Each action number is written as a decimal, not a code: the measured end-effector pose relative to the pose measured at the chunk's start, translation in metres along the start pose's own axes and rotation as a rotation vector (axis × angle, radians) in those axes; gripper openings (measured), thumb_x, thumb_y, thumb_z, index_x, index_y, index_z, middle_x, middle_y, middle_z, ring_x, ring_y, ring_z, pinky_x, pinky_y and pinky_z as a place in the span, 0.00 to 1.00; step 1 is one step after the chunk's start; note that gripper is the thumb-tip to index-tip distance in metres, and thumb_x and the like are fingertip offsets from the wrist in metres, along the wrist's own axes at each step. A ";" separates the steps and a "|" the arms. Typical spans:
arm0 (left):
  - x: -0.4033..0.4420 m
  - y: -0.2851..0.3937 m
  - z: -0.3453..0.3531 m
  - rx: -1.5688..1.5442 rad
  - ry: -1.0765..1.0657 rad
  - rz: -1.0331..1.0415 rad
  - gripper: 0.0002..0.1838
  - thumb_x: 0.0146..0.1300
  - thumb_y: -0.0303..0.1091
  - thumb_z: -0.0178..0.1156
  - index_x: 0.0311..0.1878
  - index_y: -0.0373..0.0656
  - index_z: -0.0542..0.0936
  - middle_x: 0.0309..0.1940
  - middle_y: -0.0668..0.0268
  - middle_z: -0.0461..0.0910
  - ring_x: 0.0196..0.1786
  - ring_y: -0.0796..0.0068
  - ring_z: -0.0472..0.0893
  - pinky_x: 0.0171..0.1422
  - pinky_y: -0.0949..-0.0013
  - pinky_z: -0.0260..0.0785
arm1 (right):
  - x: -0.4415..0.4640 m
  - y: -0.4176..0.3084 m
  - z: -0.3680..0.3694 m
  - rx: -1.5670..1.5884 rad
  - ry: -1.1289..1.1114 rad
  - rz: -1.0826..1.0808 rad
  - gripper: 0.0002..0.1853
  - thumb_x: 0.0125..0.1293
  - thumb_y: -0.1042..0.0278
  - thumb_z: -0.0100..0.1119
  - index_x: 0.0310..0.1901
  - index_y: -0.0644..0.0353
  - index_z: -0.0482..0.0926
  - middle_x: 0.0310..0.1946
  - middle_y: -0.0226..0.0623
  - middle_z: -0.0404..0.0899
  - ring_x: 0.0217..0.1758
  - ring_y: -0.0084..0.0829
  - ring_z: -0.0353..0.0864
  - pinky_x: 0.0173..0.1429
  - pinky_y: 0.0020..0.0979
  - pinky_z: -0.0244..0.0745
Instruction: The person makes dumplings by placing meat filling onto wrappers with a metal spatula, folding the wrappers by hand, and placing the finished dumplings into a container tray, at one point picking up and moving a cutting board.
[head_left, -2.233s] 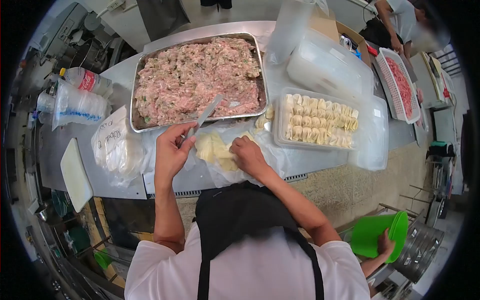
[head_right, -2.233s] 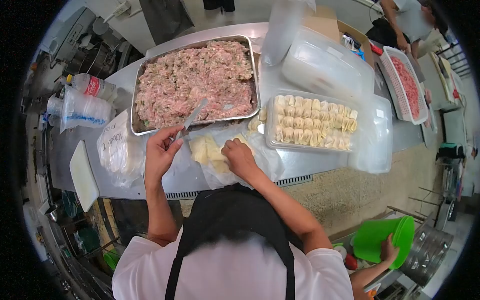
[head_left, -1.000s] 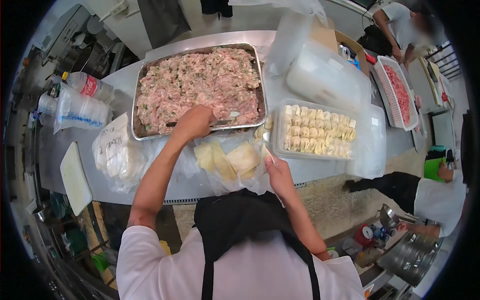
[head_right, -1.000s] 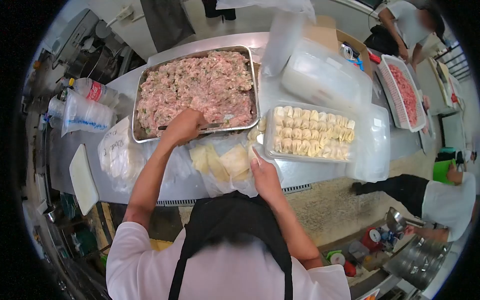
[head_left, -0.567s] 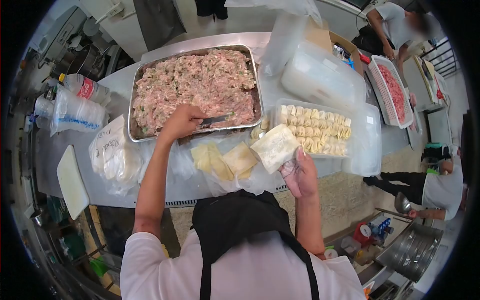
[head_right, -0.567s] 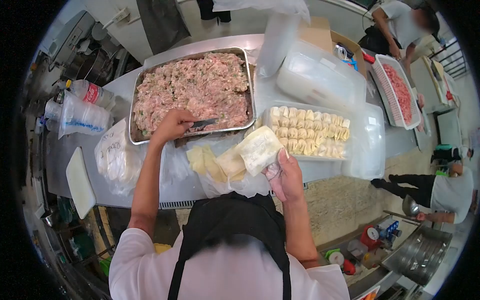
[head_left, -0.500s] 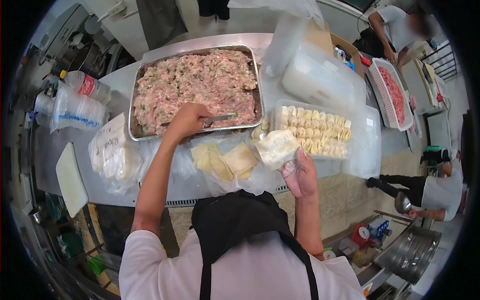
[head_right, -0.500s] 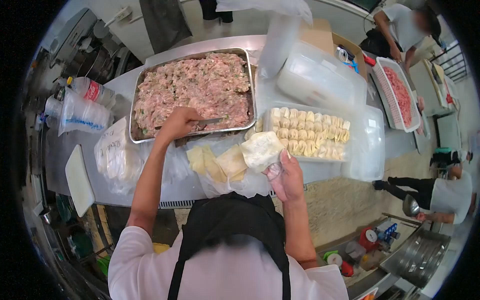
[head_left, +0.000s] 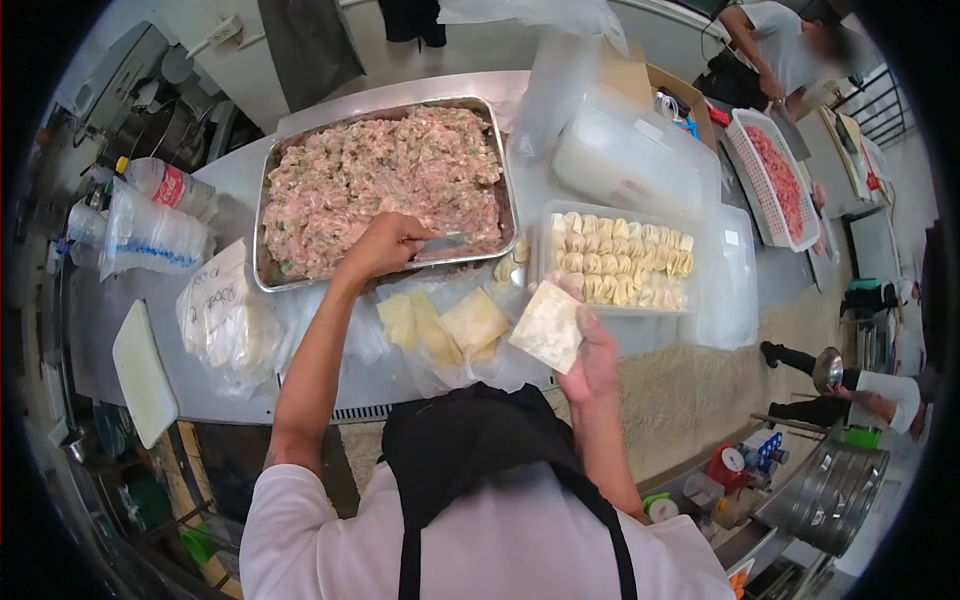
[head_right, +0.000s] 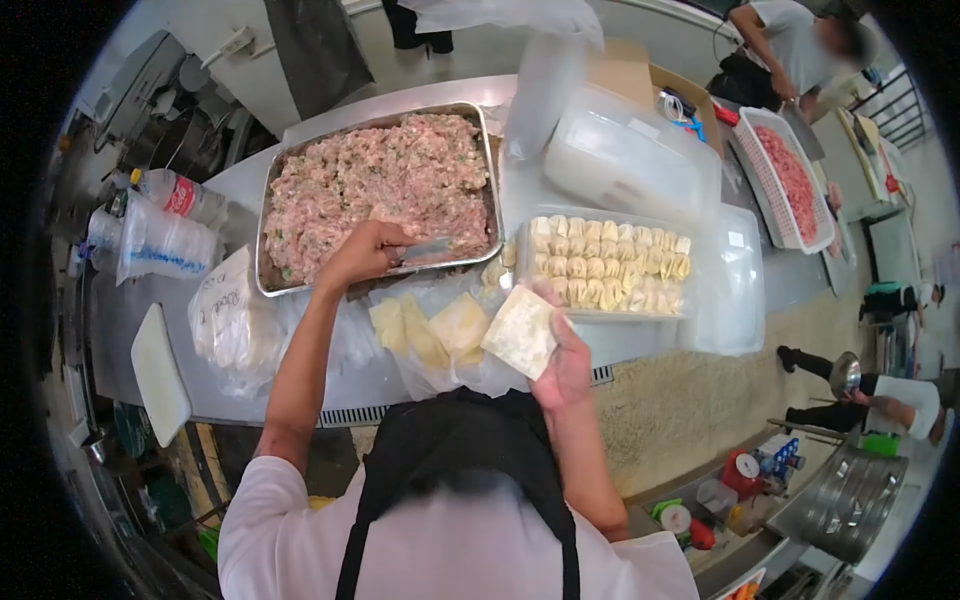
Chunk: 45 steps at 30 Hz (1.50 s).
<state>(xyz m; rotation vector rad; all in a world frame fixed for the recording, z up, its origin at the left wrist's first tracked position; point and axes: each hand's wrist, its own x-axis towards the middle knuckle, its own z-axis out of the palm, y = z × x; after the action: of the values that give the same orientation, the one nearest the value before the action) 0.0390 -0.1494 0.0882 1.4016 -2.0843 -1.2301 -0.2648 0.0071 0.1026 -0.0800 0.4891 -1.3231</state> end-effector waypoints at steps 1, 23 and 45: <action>0.007 -0.007 0.007 0.132 0.050 0.098 0.21 0.47 0.22 0.61 0.47 0.43 0.88 0.37 0.49 0.85 0.38 0.50 0.83 0.45 0.60 0.75 | -0.001 0.004 -0.007 -0.004 -0.002 -0.006 0.30 0.77 0.62 0.47 0.74 0.68 0.56 0.76 0.52 0.58 0.79 0.53 0.55 0.81 0.53 0.54; -0.072 0.048 0.049 -0.314 0.260 0.333 0.17 0.60 0.19 0.64 0.52 0.41 0.87 0.31 0.67 0.78 0.28 0.77 0.78 0.29 0.75 0.67 | 0.075 0.026 0.037 0.105 0.083 0.115 0.26 0.82 0.58 0.34 0.70 0.70 0.62 0.67 0.52 0.70 0.70 0.50 0.69 0.77 0.52 0.62; -0.005 0.038 0.023 0.642 0.191 0.043 0.19 0.47 0.20 0.58 0.45 0.42 0.87 0.34 0.50 0.82 0.41 0.46 0.82 0.46 0.49 0.74 | 0.060 -0.020 0.019 -0.027 0.192 -0.285 0.24 0.80 0.61 0.42 0.70 0.68 0.62 0.69 0.47 0.68 0.72 0.44 0.69 0.77 0.46 0.63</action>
<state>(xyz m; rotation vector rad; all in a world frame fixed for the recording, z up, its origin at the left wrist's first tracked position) 0.0037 -0.1291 0.1061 1.6276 -2.4582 -0.3813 -0.2660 -0.0588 0.1084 -0.0464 0.6772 -1.6125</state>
